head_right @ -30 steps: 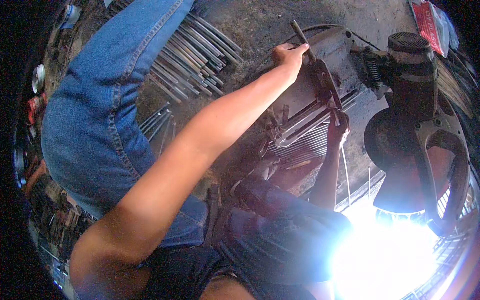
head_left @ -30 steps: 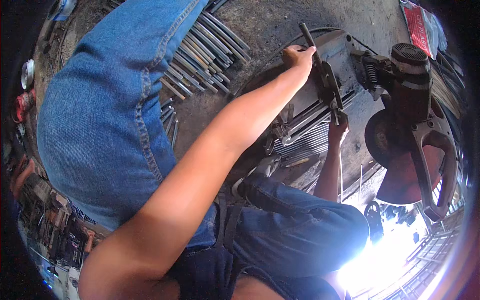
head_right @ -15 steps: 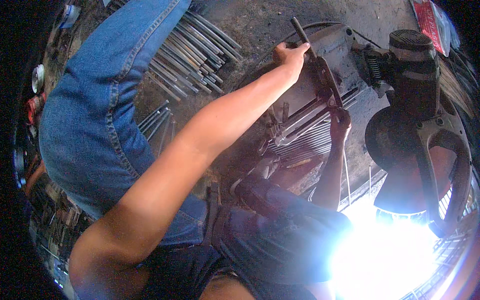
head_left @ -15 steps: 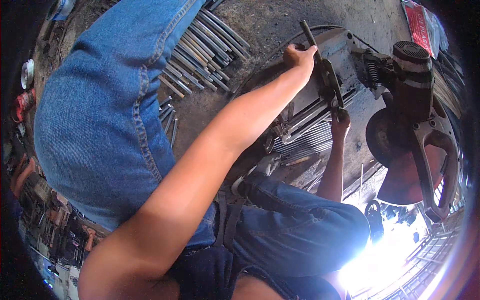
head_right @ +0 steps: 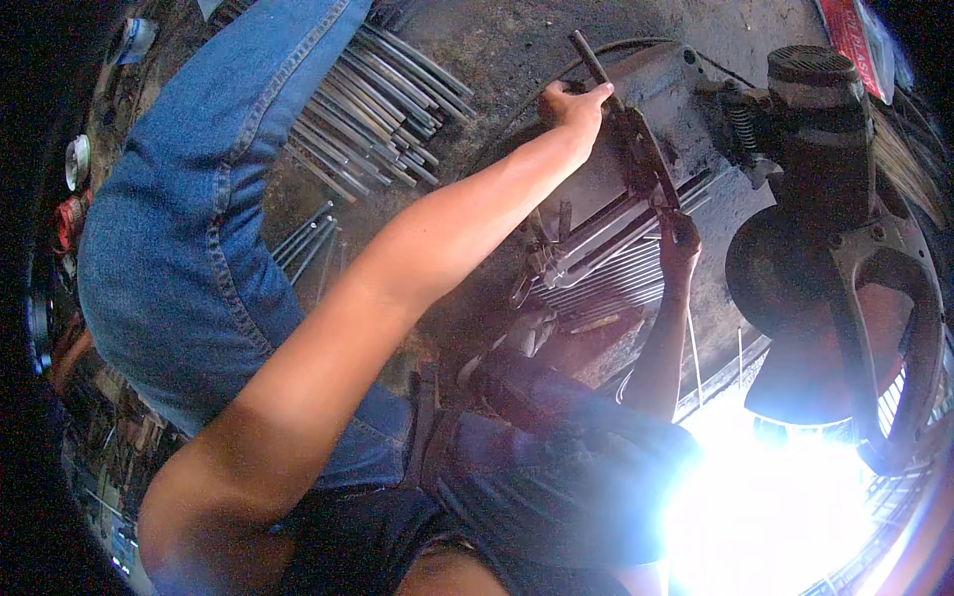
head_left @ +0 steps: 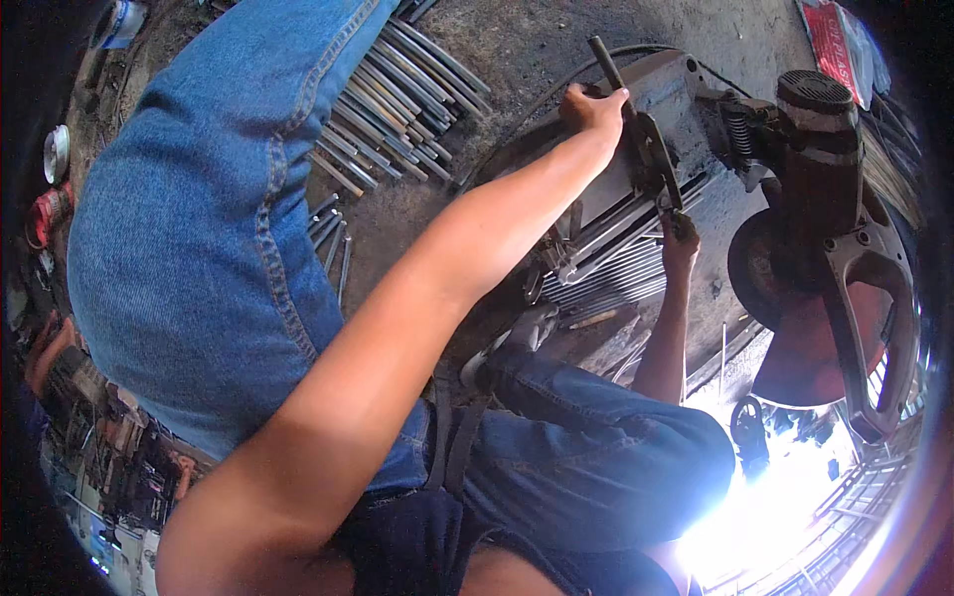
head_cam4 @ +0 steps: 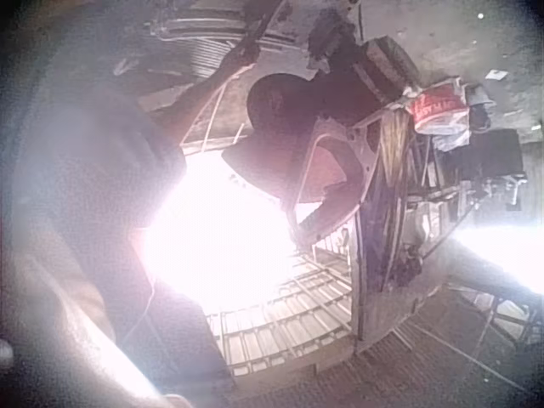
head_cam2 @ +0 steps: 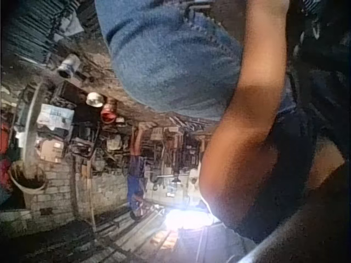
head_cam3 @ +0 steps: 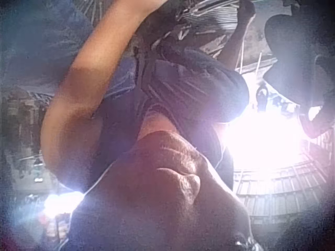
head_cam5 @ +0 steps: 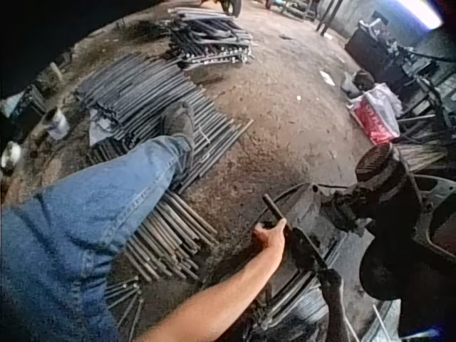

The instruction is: The person is using a circular saw to cut thin metal rods into shorter segments.

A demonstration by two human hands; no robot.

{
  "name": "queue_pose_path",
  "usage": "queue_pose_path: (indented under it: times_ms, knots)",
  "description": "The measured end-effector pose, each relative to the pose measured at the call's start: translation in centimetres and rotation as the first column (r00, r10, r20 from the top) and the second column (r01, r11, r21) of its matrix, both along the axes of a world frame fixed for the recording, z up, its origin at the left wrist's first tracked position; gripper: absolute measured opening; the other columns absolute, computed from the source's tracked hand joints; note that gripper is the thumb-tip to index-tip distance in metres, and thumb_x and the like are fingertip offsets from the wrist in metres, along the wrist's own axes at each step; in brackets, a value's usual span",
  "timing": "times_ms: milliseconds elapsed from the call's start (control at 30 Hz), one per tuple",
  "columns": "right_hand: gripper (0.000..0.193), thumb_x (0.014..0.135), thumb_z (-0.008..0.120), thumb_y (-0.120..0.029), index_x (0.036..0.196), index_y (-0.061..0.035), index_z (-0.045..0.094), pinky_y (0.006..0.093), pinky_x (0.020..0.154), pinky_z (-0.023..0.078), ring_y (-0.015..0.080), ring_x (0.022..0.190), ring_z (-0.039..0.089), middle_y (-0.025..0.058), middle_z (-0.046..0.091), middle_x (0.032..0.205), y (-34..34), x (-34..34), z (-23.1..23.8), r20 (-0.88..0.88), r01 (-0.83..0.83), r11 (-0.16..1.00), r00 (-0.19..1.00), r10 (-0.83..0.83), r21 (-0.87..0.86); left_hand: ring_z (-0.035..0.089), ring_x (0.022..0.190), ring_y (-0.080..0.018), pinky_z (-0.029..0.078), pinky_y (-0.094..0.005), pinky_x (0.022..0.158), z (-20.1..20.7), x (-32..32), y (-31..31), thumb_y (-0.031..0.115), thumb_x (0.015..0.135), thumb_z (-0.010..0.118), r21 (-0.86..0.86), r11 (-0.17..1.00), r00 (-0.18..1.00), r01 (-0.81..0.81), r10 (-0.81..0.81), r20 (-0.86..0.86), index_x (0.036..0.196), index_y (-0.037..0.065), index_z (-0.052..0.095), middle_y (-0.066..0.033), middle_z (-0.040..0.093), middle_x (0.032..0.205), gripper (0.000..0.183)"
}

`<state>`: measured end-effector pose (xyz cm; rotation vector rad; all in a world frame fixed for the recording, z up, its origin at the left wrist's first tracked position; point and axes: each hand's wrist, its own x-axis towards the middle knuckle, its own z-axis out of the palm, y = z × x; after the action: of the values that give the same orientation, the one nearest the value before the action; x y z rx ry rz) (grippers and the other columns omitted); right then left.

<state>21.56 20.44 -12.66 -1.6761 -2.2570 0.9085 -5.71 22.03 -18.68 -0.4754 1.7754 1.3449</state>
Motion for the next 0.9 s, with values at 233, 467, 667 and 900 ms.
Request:
queue_pose_path:
  times_ms: [233, 467, 667, 900]
  knots:
    - [0.032, 0.086, 0.068, -0.026, 0.101, 0.0019, 0.063, 0.0405, 0.080, 0.048, 0.0332, 0.089, 0.063, 0.0187, 0.066, 0.093, 0.2, -1.0, 0.8, 0.131, -0.128, 0.987, 0.985, 0.116, 0.092, 0.053, 0.071, -0.0165, 0.045, -0.0324, 0.062, -0.3, 0.1, 0.1, 0.012, 0.073, 0.080, 0.122, 0.993, 1.000, -0.007, 0.004, 0.026, 0.118, 0.000, 0.033, -0.0100, 0.050, 0.092, 0.067]
    - [0.032, 0.086, 0.068, -0.026, 0.102, 0.0014, 0.062, 0.0413, 0.082, 0.048, 0.0345, 0.092, 0.063, 0.0201, 0.065, 0.095, 0.3, -0.8, 0.3, 0.204, -0.063, 0.997, 0.978, 0.051, 0.051, 0.057, 0.062, -0.0176, 0.045, -0.0320, 0.054, 1.2, -0.2, -0.8, 0.011, 0.072, 0.080, 0.075, 0.995, 0.995, 0.069, -0.063, -0.077, 0.103, -0.004, 0.052, -0.0107, 0.061, 0.081, 0.044]
    - [0.020, 0.086, 0.067, -0.019, 0.098, -0.0023, 0.064, 0.0408, 0.076, 0.050, 0.0354, 0.088, 0.063, 0.0163, 0.064, 0.094, -0.5, -1.8, 0.8, 0.196, -0.172, 0.963, 0.972, 0.132, 0.206, 0.057, 0.055, -0.0175, 0.044, -0.0321, 0.050, 1.6, -0.1, -0.6, 0.010, 0.073, 0.079, 0.160, 0.985, 0.993, -0.069, 0.083, -0.084, 0.077, -0.001, 0.062, -0.0091, 0.063, 0.067, 0.021]
    - [0.019, 0.088, 0.063, -0.018, 0.098, -0.0022, 0.067, 0.0414, 0.077, 0.051, 0.0357, 0.090, 0.064, 0.0166, 0.065, 0.096, -1.8, -2.8, 1.0, 0.216, -0.165, 0.934, 0.971, 0.098, 0.317, 0.059, 0.062, -0.0177, 0.046, -0.0348, 0.055, 2.7, -0.4, -1.0, 0.010, 0.076, 0.077, 0.199, 0.980, 0.994, 0.016, 0.006, -0.108, 0.086, -0.003, 0.062, -0.0104, 0.063, 0.075, 0.022]
